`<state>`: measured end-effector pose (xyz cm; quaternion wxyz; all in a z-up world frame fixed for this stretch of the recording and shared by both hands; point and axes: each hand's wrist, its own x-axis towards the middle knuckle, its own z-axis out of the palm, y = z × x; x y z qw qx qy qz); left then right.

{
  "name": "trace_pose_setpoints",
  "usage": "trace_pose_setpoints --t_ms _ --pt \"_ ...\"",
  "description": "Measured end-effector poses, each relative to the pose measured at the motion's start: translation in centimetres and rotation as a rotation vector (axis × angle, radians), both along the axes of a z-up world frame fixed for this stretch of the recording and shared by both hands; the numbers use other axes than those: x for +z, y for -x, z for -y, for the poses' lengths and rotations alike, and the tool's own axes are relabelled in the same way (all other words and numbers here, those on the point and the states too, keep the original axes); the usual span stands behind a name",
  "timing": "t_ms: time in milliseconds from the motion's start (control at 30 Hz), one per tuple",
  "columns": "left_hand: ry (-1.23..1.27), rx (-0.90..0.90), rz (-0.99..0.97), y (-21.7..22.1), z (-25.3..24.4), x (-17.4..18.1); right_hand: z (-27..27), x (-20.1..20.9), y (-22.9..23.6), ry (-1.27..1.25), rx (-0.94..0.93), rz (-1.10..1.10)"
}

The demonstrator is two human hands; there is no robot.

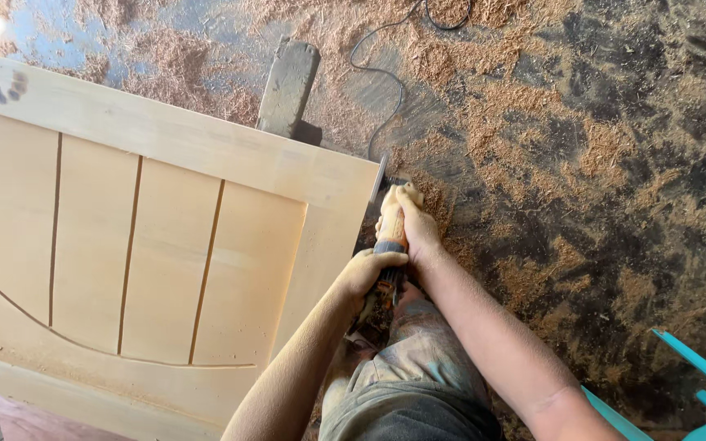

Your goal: The person uses an orbital sander to smooth the surface and edges of a large wooden door panel. The sander is moved systematically across the flat panels and along the raised frame, generating sawdust. The door remains on a workbench throughout the clip.

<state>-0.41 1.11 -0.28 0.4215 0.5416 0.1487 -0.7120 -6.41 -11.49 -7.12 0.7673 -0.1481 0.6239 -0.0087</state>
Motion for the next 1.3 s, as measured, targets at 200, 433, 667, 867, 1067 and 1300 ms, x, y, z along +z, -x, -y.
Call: trace_pose_setpoints --t_ms 200,433,667,867,1067,1300 --pt "-0.065 0.042 -0.104 2.1 -4.6 1.8 -5.9 0.2 2.5 -0.116 -0.027 0.042" --pt "-0.064 -0.018 -0.067 0.7 -2.9 1.4 -3.8 1.1 1.2 -0.12 0.003 -0.044" --pt "-0.049 -0.044 -0.008 -0.2 -0.1 0.6 -0.4 1.6 -0.5 -0.07 0.012 -0.045" --pt "0.095 0.069 -0.062 -1.1 3.1 -1.3 3.0 -0.5 -1.8 0.025 0.022 0.029" --pt "0.014 0.015 0.019 0.9 -1.9 -0.5 -1.7 -0.9 0.5 -0.008 -0.001 0.079" --pt "0.016 0.059 -0.061 4.7 -10.2 1.3 -10.7 0.1 4.7 -0.046 0.023 0.005"
